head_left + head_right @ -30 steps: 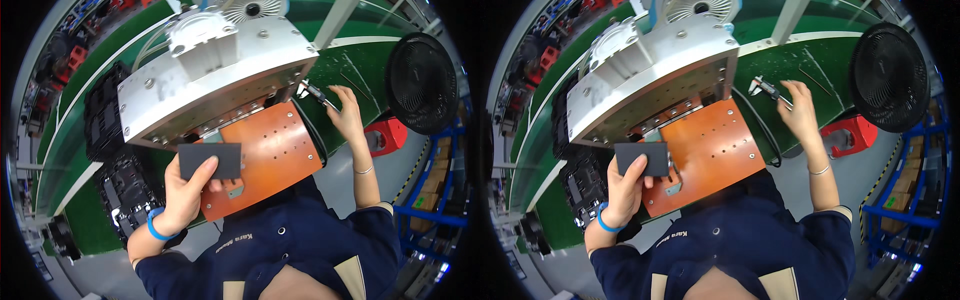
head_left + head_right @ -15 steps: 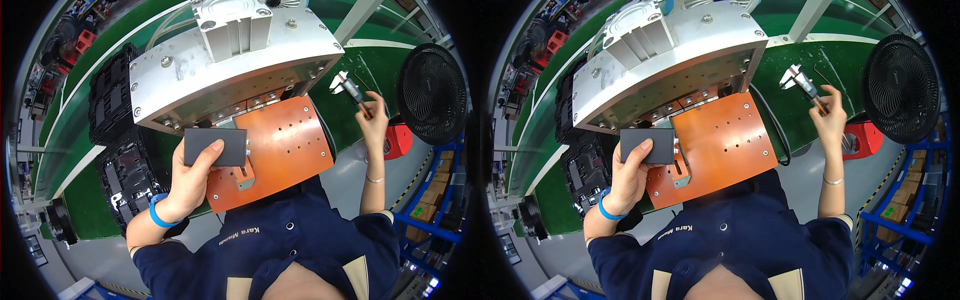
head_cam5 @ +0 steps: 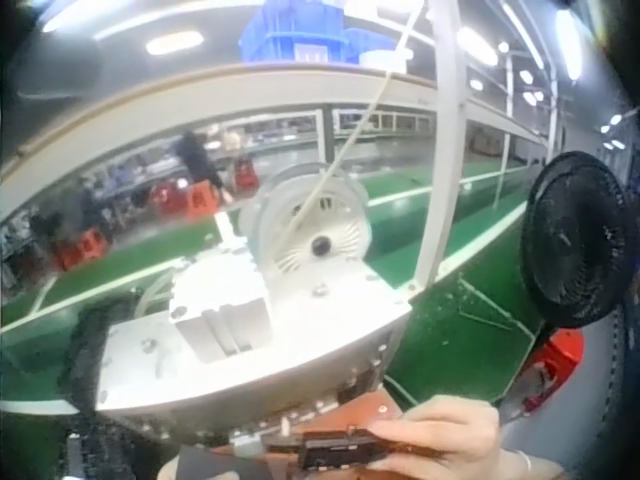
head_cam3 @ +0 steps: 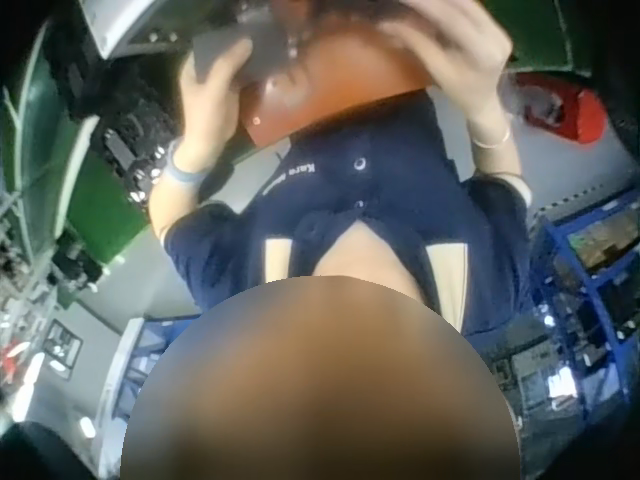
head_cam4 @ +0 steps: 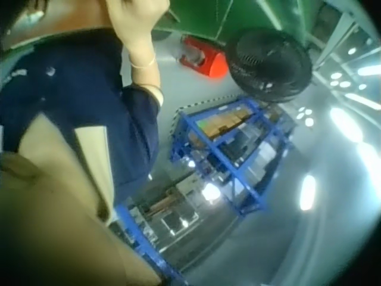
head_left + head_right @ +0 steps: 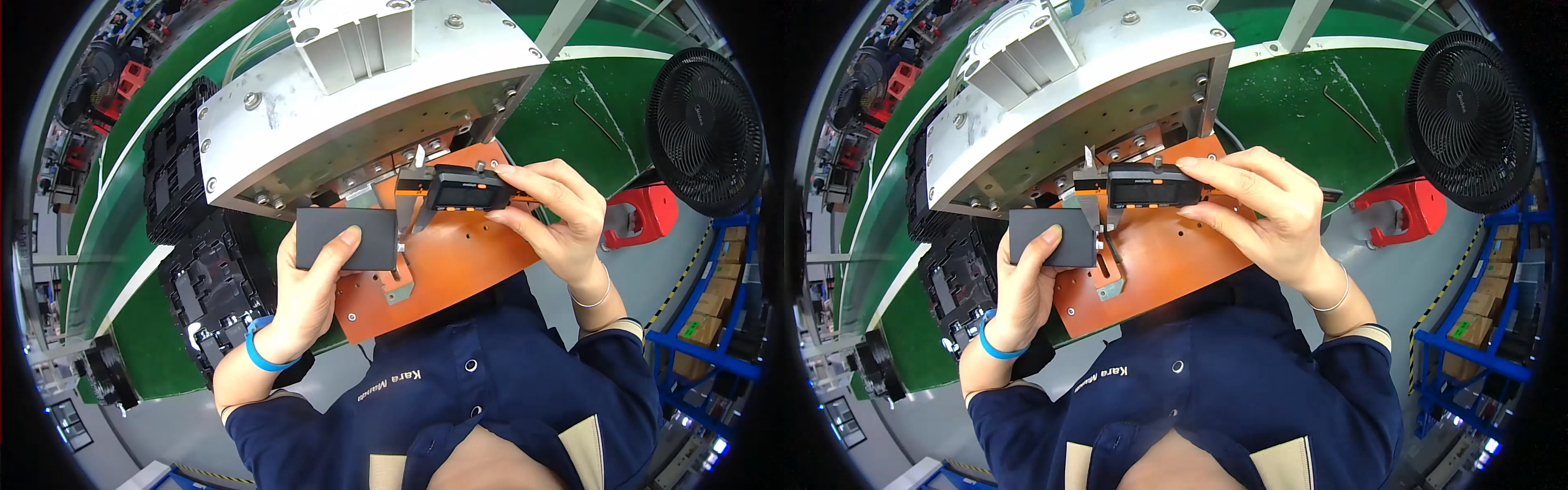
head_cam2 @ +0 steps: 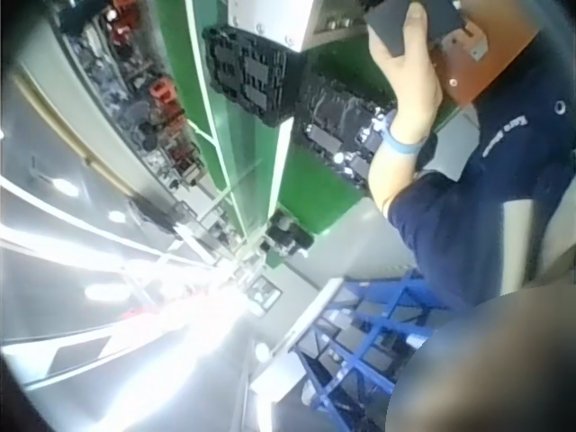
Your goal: The person repeatedly picks up small black rectangular components from a stack, places them into an orange jig on a press, and operates the press. They then remove the components and place them back into the stack. This cycle is performed multiple times throughout the video.
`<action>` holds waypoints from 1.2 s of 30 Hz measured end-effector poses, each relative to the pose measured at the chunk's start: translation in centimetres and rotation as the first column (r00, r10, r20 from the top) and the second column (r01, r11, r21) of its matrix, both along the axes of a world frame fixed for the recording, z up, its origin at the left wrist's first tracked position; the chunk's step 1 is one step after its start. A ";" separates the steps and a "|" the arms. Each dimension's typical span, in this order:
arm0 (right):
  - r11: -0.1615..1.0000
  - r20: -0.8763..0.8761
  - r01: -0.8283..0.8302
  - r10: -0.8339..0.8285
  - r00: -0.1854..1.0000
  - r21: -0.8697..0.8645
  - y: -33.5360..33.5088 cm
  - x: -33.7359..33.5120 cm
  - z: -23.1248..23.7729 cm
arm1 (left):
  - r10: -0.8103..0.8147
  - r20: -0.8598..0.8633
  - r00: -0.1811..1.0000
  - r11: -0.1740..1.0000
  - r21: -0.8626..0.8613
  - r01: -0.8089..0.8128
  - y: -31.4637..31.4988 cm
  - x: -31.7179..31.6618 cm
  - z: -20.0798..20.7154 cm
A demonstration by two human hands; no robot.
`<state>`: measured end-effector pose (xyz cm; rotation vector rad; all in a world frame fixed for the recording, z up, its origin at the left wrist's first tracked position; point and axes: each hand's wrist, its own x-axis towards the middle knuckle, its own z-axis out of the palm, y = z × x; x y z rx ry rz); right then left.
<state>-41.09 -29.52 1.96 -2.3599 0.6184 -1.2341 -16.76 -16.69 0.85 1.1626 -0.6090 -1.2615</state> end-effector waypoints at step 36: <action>1.000 0.048 -0.025 0.025 0.999 -0.008 0.5 0.3 -1.2 | 0.013 0.001 1.000 1.000 -0.004 -0.013 0.1 0.1 -0.2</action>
